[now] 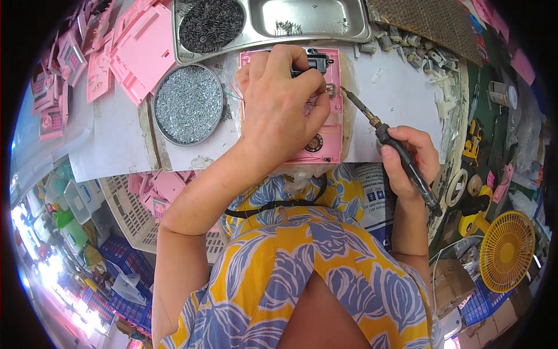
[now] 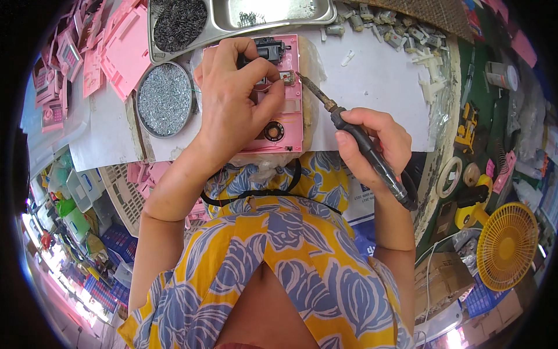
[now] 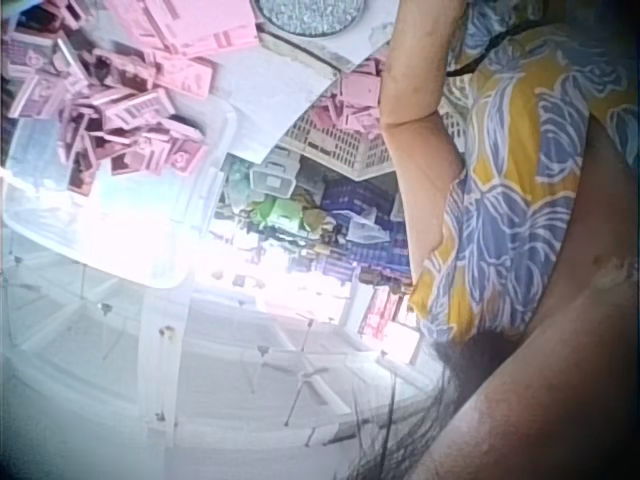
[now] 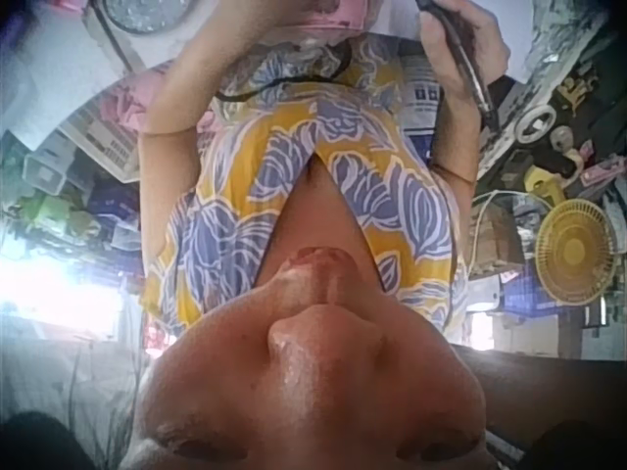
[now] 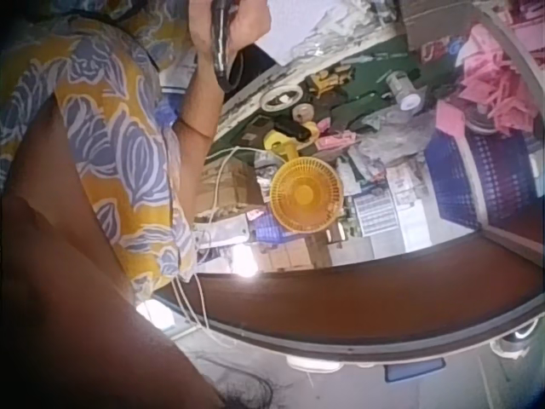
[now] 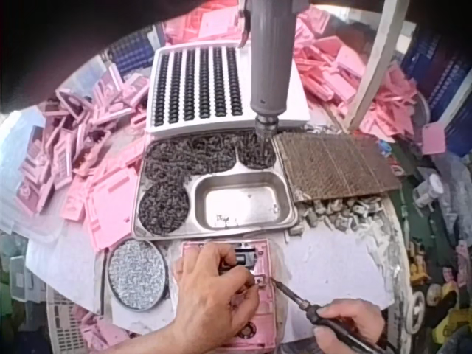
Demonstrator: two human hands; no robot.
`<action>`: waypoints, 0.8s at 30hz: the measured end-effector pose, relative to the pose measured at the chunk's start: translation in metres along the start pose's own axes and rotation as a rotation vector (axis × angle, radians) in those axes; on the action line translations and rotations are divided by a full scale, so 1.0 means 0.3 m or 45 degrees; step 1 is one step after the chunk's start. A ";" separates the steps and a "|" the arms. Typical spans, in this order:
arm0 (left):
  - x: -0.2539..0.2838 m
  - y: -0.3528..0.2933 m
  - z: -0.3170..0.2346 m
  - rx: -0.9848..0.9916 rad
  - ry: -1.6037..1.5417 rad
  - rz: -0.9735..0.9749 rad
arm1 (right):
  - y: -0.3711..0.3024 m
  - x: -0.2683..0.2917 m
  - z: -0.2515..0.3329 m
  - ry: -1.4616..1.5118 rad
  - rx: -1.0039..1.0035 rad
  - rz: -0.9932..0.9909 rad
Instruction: Manually assemble internal electronic components into toy housings using soldering and power tools.
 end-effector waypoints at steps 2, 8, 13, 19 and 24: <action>-0.004 0.000 0.000 0.014 -0.002 -0.004 | 0.004 -0.003 -0.003 -0.012 0.012 0.013; -0.012 -0.002 0.005 0.041 -0.013 -0.018 | 0.007 -0.011 -0.011 -0.001 0.000 0.001; -0.013 -0.002 0.010 0.046 -0.043 -0.013 | 0.010 -0.008 -0.013 0.010 0.003 0.010; -0.020 -0.001 0.008 0.017 0.012 -0.018 | 0.009 -0.020 -0.020 -0.002 0.025 0.006; -0.023 0.002 0.009 0.010 0.022 -0.023 | 0.013 -0.023 -0.017 -0.029 0.004 0.043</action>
Point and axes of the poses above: each hand's wrist, its own y-axis towards the middle knuckle, its own x-axis out of the back of the hand, z = x × y, the point moved 4 cm from there along y, towards the middle knuckle, and after that the axes turned 13 degrees about -y, right-handed, at the moved point
